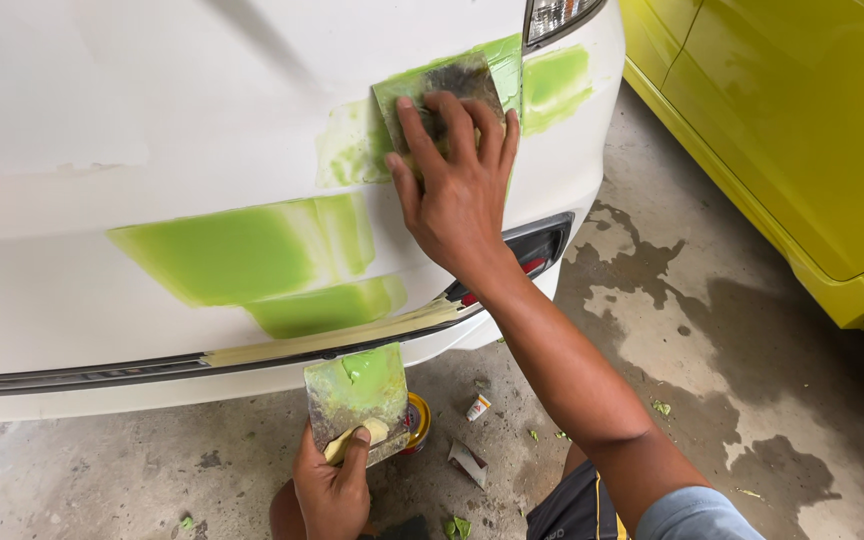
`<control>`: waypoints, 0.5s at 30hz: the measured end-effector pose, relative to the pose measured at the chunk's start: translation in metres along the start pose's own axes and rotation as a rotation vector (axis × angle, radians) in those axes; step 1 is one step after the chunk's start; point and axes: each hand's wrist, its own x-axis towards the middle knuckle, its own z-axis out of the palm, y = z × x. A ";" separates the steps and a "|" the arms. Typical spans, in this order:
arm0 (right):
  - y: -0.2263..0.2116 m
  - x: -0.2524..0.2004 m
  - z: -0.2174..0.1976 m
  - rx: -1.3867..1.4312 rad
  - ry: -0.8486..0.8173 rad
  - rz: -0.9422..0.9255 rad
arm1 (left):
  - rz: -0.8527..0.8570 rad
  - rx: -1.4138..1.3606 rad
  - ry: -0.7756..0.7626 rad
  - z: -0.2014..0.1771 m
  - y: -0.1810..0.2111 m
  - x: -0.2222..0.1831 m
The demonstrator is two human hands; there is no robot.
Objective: The person applies green body filler to the rear bumper of a white car using a small putty knife. They then use a larger metal scraper to smooth and level the filler across the surface.
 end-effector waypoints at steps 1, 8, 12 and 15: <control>-0.001 -0.001 0.000 -0.002 0.000 0.003 | 0.000 0.002 -0.003 0.000 -0.002 0.000; -0.016 -0.019 -0.010 -0.130 -0.069 0.005 | -0.037 0.063 0.014 -0.008 -0.001 -0.001; -0.022 -0.033 -0.012 -0.134 -0.081 0.042 | -0.065 0.095 0.064 -0.008 -0.008 -0.002; -0.025 -0.047 -0.011 -0.124 -0.093 0.073 | -0.054 0.158 0.064 -0.012 -0.008 -0.003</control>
